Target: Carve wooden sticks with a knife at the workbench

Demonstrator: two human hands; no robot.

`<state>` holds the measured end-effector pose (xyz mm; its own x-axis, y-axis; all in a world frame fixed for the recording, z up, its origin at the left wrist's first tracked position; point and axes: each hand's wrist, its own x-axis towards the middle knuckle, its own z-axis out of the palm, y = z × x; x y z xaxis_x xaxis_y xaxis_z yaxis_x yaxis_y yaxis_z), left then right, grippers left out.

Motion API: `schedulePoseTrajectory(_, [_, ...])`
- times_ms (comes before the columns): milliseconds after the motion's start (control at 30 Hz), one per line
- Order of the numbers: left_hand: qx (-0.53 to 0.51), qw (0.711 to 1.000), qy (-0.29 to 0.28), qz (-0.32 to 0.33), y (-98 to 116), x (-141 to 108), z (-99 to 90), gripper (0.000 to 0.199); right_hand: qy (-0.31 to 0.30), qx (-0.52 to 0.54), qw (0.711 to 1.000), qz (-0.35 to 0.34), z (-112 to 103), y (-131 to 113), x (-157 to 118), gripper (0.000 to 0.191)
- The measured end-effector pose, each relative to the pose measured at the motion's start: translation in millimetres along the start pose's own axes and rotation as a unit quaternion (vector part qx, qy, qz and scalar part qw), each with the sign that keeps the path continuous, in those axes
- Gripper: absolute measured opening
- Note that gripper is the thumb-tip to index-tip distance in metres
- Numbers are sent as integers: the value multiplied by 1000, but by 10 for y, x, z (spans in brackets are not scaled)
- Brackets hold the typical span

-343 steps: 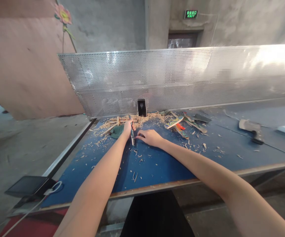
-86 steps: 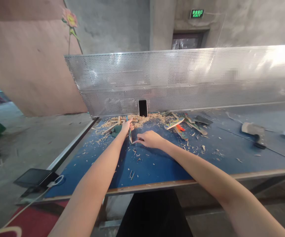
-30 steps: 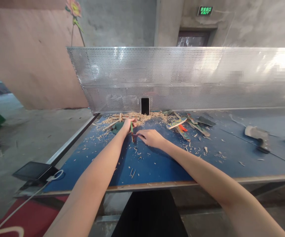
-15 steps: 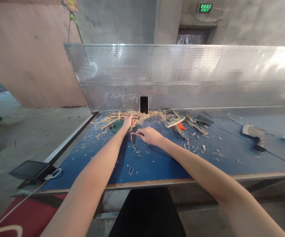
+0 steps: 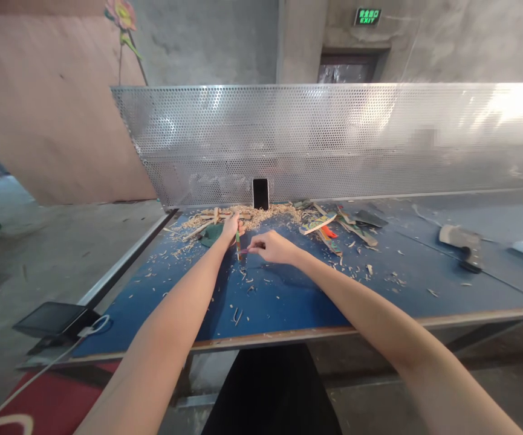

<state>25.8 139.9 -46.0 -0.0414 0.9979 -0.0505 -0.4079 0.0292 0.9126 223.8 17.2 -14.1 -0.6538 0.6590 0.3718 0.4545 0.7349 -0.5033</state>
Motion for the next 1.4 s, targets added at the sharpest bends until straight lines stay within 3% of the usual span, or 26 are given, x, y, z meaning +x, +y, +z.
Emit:
schedulePoseTrajectory(133, [9,1000,2,1,0,-4,14,42,49,-58,997,-6,63,85,28,21])
schedulePoseTrajectory(333, [2,1000,4,-1,-18,11,32,43,14,-161,987,-26,139,101,48,23])
schedulePoseTrajectory(500, [-1,1000,-7,-2,-16,7,1,45,0,-127,992,13,113,14,112,19])
schedulePoseTrajectory(633, [-16,1000,-13,-8,9,-3,-29,53,-92,-66,993,13,56,-60,93,17])
schedulePoseTrajectory(700, [-22,1000,-9,-13,21,-11,-26,53,-108,-47,993,-3,23,-64,44,17])
schedulePoseTrajectory(867, [-15,1000,-8,-16,23,-23,18,45,34,-31,999,9,-10,40,1,19])
schedulePoseTrajectory(933, [-15,1000,-6,-15,18,-22,28,45,54,-56,997,11,20,89,22,20])
schedulePoseTrajectory(1200, [-39,998,-16,-37,42,-18,0,55,7,-94,996,4,162,83,84,20])
schedulePoseTrajectory(1300, [-43,998,-18,-44,71,-31,-8,56,-47,-73,996,15,144,20,78,16])
schedulePoseTrajectory(1400, [-43,998,-16,-45,98,-46,-12,56,-88,-71,993,-16,114,-22,39,13])
